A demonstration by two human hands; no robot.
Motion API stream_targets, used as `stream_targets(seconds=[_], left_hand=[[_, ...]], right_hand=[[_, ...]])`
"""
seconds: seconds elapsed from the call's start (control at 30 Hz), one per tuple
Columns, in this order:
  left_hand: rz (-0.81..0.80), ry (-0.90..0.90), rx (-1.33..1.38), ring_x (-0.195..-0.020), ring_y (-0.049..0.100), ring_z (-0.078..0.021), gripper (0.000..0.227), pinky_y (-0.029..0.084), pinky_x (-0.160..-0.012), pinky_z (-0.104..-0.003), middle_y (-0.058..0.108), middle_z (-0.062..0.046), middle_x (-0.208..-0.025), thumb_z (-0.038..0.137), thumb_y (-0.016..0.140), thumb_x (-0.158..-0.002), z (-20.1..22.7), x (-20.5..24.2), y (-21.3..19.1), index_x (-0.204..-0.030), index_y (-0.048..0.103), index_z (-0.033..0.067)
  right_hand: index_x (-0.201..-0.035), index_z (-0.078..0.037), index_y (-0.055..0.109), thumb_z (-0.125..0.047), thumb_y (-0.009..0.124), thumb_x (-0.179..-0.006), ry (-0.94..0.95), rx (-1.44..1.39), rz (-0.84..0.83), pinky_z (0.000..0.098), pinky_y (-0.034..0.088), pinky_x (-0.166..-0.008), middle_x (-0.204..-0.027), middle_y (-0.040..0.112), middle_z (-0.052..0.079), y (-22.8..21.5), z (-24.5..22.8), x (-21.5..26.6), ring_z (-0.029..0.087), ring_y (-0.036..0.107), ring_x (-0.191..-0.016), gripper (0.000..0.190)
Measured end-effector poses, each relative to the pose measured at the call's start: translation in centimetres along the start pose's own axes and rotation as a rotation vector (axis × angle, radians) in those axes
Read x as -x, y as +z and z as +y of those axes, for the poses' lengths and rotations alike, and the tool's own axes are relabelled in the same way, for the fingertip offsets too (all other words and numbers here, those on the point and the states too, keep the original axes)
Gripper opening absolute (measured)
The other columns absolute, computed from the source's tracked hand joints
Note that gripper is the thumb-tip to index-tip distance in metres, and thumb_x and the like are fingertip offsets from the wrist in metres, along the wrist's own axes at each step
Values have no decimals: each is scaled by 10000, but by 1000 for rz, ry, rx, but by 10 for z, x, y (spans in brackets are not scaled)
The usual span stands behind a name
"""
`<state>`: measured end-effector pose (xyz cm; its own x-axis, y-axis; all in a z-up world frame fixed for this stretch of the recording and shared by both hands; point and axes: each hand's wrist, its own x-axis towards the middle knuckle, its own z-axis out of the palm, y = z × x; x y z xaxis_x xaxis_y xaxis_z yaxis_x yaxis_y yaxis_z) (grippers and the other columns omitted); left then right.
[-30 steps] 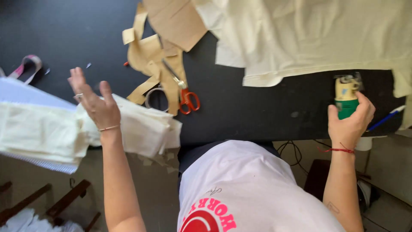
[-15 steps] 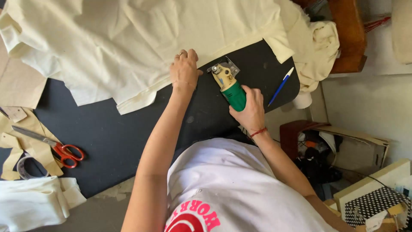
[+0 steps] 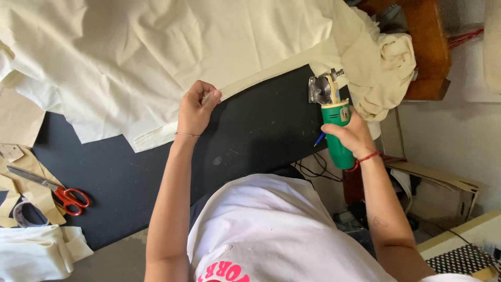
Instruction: The person places a cardboard pattern on a piece of white fabric and traces its outline with a blue pen. They then use a green electric rotary cutter to cut the fabric along the marked lines. After cutting, the person folds the fabric piece and places it on a stack of other cut pieces.
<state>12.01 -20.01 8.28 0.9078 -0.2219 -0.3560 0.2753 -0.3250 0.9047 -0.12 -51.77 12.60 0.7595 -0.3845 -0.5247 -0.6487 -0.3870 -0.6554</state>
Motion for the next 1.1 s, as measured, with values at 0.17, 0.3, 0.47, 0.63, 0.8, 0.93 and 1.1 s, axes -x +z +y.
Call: stream_targets(seconds=[0.17, 0.3, 0.47, 0.63, 0.8, 0.93, 1.1], left_hand=[[-19, 7, 27, -618, 495, -99, 139, 374, -632, -222, 588, -8, -652, 249, 594, -840, 9, 16, -4, -817, 568, 114], [-25, 14, 14, -624, 506, -115, 165, 377, -632, -232, 601, -5, -659, 289, 590, -833, 5, 25, -5, -811, 565, 127], [-38, 16, 29, -615, 511, -130, 165, 384, -622, -243, 609, -16, -647, 281, 593, -833, -2, 39, -5, -798, 574, 121], [-76, -182, -103, -682, 508, -123, 132, 379, -618, -241, 597, 23, -759, 252, 537, -819, 2, 103, -38, -772, 502, 135], [64, -613, -22, -621, 392, -100, 163, 328, -587, -234, 501, 24, -694, 270, 506, -833, -42, 213, -78, -754, 502, 127], [737, -651, 247, -624, 406, -43, 128, 339, -610, -189, 488, 68, -665, 252, 596, -780, -151, 311, -91, -739, 546, 142], [1109, -1136, 45, -665, 487, -163, 183, 399, -643, -322, 518, 18, -695, 362, 601, -760, -336, 410, -116, -719, 559, 188]], right_hand=[[-1109, -51, 487, -431, 752, -584, 43, 297, -40, 474, 379, -810, -1073, 533, 194, -7, -31, -20, 394, 489, -1011, 700], [-1054, -49, 503, -419, 746, -601, -28, 347, -55, 466, 391, -783, -1019, 549, 188, -5, -27, -41, 391, 504, -984, 633], [-1020, -41, 489, -380, 743, -615, -117, 350, -19, 473, 392, -787, -996, 541, 204, 3, -52, -43, 408, 490, -995, 586], [-1083, -73, 491, -266, 651, -672, -96, 367, -32, 385, 425, -696, -967, 564, 94, 25, -84, -10, 258, 532, -863, 482], [-1101, -65, 502, -248, 656, -636, -90, 341, -40, 366, 426, -717, -978, 562, 96, 59, -81, 29, 238, 528, -896, 523], [-983, -80, 510, -281, 678, -605, -94, 423, -106, 343, 414, -650, -859, 573, 76, 99, -75, 51, 215, 541, -774, 459], [-970, -26, 520, -319, 700, -602, -264, 659, -216, 393, 407, -647, -899, 579, 144, 148, -69, 70, 293, 547, -802, 504]])
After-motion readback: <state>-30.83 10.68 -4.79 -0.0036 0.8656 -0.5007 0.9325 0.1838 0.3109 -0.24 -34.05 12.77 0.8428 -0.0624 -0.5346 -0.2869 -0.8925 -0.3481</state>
